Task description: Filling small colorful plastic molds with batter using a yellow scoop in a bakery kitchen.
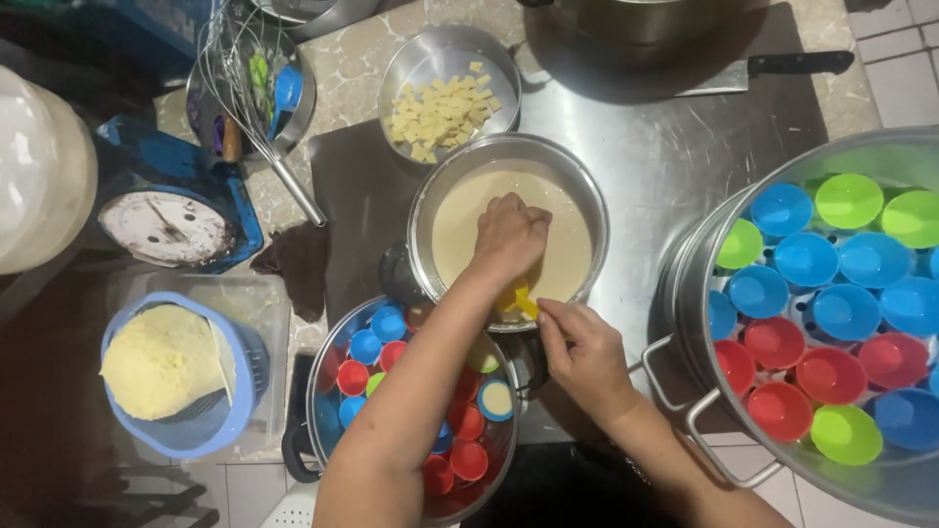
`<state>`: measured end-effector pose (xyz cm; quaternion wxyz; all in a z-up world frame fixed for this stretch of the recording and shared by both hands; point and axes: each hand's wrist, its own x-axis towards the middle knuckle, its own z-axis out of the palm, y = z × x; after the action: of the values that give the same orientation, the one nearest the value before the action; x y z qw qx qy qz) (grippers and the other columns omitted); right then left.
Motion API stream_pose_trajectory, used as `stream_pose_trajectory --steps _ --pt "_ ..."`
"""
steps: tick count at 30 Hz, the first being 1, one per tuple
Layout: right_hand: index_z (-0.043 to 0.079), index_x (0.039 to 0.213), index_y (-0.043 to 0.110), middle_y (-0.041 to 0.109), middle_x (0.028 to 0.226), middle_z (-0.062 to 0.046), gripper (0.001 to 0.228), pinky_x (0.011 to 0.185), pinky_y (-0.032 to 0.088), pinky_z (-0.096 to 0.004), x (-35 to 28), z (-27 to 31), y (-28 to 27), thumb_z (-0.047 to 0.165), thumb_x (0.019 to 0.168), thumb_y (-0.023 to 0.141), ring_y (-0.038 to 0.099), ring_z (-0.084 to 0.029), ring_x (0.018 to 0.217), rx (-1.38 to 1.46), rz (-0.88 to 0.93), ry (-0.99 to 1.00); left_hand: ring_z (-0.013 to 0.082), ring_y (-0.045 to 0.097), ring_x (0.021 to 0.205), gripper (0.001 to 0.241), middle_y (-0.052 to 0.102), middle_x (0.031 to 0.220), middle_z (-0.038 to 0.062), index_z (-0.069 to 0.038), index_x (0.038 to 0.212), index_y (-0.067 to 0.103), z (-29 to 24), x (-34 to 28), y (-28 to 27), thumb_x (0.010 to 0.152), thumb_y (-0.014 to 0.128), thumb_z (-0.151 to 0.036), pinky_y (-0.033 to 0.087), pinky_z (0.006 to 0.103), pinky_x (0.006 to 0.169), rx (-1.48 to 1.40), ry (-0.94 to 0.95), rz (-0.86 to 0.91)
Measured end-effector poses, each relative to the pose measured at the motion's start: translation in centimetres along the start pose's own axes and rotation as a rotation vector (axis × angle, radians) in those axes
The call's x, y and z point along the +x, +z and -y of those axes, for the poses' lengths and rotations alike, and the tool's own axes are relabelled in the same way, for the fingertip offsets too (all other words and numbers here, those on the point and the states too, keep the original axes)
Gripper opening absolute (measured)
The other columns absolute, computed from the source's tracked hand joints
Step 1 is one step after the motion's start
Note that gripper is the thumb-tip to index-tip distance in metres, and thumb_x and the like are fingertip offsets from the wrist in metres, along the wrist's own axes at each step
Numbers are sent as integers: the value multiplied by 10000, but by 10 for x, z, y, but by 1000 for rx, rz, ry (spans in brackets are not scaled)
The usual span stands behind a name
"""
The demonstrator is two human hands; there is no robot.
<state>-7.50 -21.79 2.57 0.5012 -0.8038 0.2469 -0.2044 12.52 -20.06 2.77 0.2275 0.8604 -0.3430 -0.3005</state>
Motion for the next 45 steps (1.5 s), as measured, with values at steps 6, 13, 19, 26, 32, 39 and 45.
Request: stream_pose_trajectory --steps 6,13,19,26,32,39,45 --pt "52 1124 787 762 819 -159 181 674 651 -395 1 0 -2 135 1005 679 779 -319 805 -26 20 2 276 530 976 425 568 979 135 -5 1172 755 12 18 17 998 441 -232 419 390 883 32 20 -9" --pt "58 1131 787 769 827 -165 183 678 651 -407 -1 -3 -1 140 1008 680 776 -328 816 -50 7 -24 284 537 964 421 589 983 162 31 1169 746 1 12 10 989 447 -205 426 375 863 -2 13 -3" --pt "35 1126 780 764 821 -188 185 662 649 -412 -1 -2 -1 127 1010 669 771 -346 802 -30 14 -23 285 540 987 408 590 1012 155 39 1209 731 -4 9 5 997 494 -216 441 383 860 -113 -27 -8" --pt "37 1116 786 765 816 -180 181 667 645 -399 0 4 -3 136 1010 678 774 -337 806 -38 4 -23 348 659 1015 340 601 1021 190 -6 1024 773 0 2 3 989 458 -129 553 457 862 -463 -60 -2" --pt "33 1111 785 764 833 -175 182 693 654 -404 1 6 -4 145 1018 676 775 -328 814 -28 -11 6 309 691 966 334 532 1036 171 11 1013 763 -19 -25 -22 957 460 -117 609 437 807 -670 -101 0" --pt "39 1113 790 756 816 -158 182 704 652 -403 -1 2 -1 157 1008 701 774 -327 803 -20 -12 3 172 469 882 310 438 979 62 -42 957 808 5 -35 -22 897 520 -139 507 331 881 -864 -135 -67" --pt "52 1123 803 757 828 -164 171 708 641 -429 -4 -4 2 122 984 731 765 -352 837 -92 -60 -87 155 407 872 323 377 951 34 -64 949 834 6 -55 -36 879 525 -125 466 288 858 -873 -101 -116"
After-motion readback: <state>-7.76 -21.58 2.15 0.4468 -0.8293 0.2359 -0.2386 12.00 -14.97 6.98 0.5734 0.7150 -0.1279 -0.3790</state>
